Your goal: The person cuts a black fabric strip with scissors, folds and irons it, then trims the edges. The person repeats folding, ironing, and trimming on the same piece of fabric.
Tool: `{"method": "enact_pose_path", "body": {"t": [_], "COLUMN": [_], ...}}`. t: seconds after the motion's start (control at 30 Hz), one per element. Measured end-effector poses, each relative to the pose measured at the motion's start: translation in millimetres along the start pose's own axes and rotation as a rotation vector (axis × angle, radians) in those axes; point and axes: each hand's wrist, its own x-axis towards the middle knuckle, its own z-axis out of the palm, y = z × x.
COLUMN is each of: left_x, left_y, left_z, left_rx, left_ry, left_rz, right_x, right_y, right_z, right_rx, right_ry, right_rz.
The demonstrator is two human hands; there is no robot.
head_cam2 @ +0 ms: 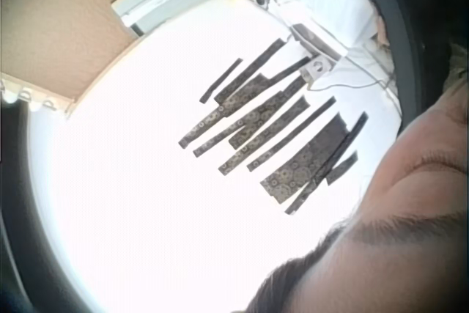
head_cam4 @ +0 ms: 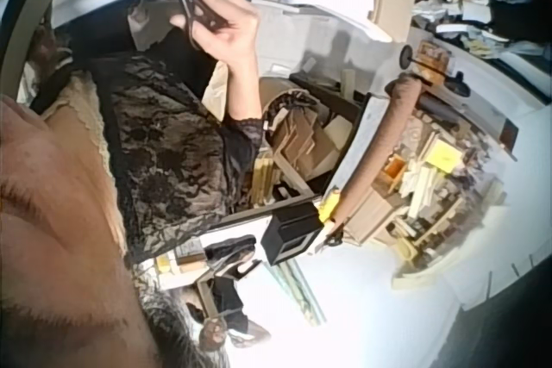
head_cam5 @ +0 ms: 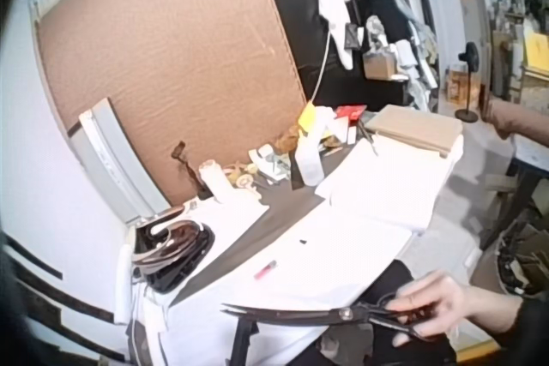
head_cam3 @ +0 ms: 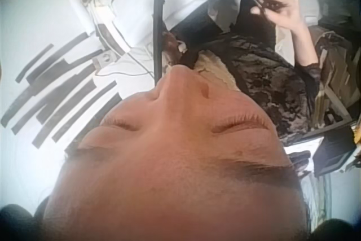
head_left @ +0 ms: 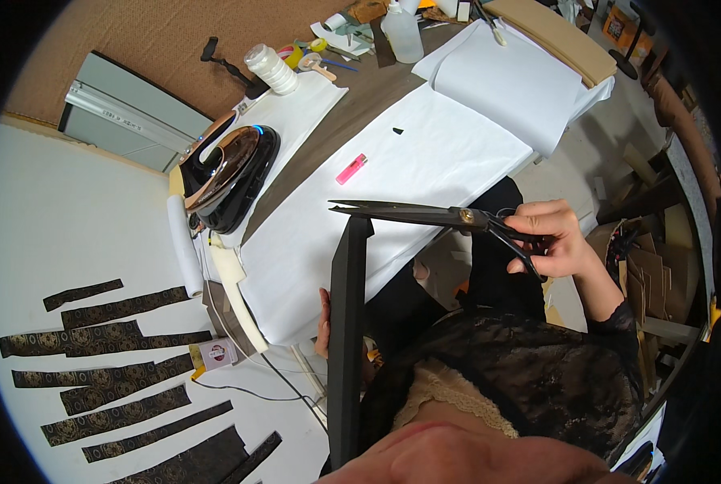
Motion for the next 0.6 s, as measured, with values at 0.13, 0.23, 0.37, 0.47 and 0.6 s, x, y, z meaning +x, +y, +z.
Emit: {"method": "enact_pose_path", "body": {"t": [0.13,0.23,0.37,0.47,0.6], "left_x": [1.8,4.1,3.6,-18.2,-34.6], "left_y": [1.2,5.1,22.6,-4.1,-11.3], "left_z": [4.8,12.6,32.5,5.1,8.5], "left_rx": [0.008,0.021,0.105,0.091,0.152], "left_ry": [-0.01,-0.013,0.076,0.236,0.375], "left_rz": [0.026,0.03,-0.164,-0.213,-0.253], "right_x": [0.4,-2.1,-0.2,5.8,9.3], "right_y": [1.6,6.0,11.8,10.2,63.6], "right_z": [-0.6,2.0,6.0,13.4,24.1], "right_rx": [-0.004,0.051,0.219,0.02,-0.577], "right_ry": [-0.005,0.063,0.172,0.241,0.285], "right_rz": [-0.006,0.043,0.163,0.222,0.087]}}
